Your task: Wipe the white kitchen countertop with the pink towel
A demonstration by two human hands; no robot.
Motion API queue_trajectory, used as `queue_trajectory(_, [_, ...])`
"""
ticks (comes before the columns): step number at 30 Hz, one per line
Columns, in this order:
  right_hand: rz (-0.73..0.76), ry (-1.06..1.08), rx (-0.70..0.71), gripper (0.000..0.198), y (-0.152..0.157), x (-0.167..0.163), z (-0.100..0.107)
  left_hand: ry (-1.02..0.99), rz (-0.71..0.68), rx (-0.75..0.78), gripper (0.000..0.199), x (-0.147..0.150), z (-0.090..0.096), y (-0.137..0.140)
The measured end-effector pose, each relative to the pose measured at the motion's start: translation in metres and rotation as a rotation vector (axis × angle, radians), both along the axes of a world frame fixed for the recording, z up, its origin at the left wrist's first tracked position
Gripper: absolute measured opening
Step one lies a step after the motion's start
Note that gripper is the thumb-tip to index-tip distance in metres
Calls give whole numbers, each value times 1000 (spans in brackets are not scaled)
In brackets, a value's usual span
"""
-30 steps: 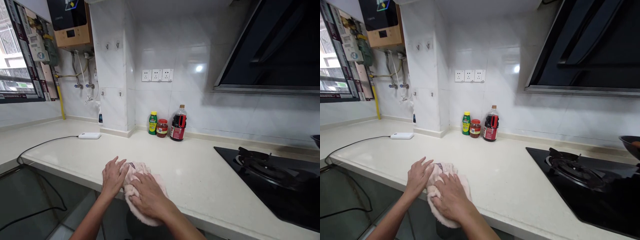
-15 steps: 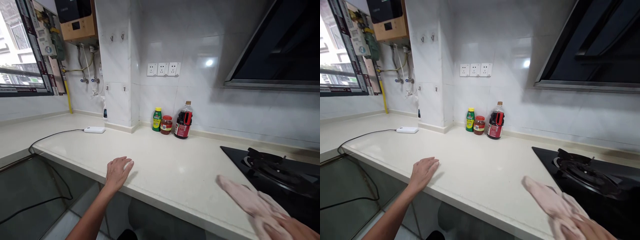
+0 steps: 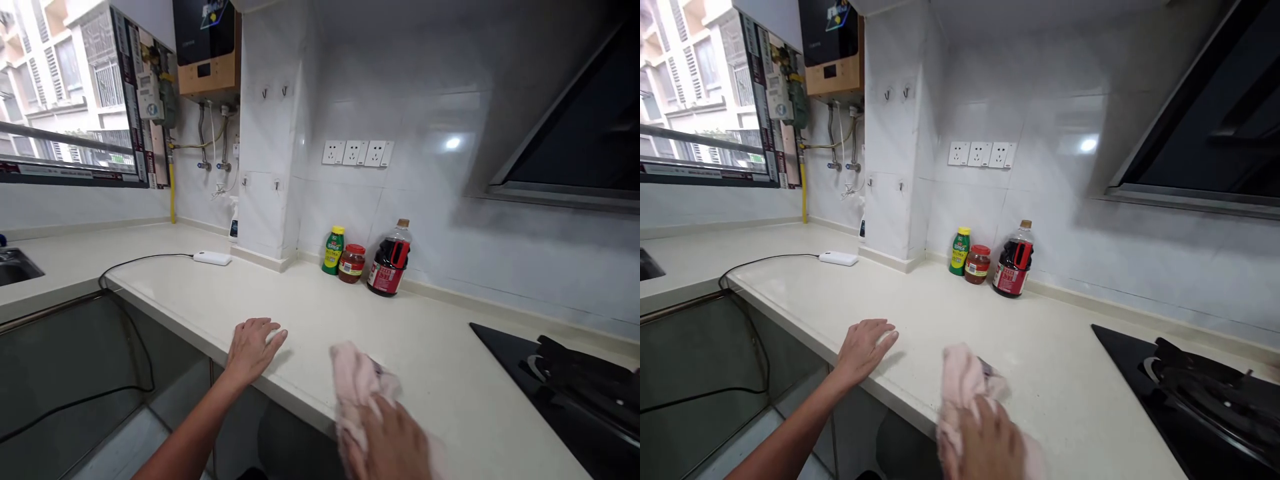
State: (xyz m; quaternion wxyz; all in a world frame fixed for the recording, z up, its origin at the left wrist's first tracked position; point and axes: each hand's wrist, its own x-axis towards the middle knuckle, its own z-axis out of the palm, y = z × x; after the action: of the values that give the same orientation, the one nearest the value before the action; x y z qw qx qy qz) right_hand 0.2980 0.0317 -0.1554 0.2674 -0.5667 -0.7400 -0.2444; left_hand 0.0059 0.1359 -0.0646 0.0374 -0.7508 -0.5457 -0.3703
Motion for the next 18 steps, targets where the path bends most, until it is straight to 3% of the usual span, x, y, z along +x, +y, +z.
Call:
queue_trajectory(4, [119, 22, -181, 43, 26, -106, 32, -12, -6, 38, 32, -2, -2, 2])
queue_trajectory(8, [196, 76, -326, 51, 28, -135, 45, -107, -140, 136, 34, -9, -8, -6])
queue_trajectory(11, [371, 185, -270, 63, 18, -116, 49, -65, -321, 139, 41, -10, -12, -27])
queue_trajectory(14, [537, 315, -199, 67, 12, -72, 57, 130, -479, 46, 61, -5, -8, -49])
queue_trajectory(16, [513, 310, -137, 56, 12, -27, 60, 263, -503, -19, 82, 1, -3, -56])
queue_trajectory(18, [409, 159, -10, 45, 11, 34, 57, 372, -448, -82, 95, 10, 1, -56])
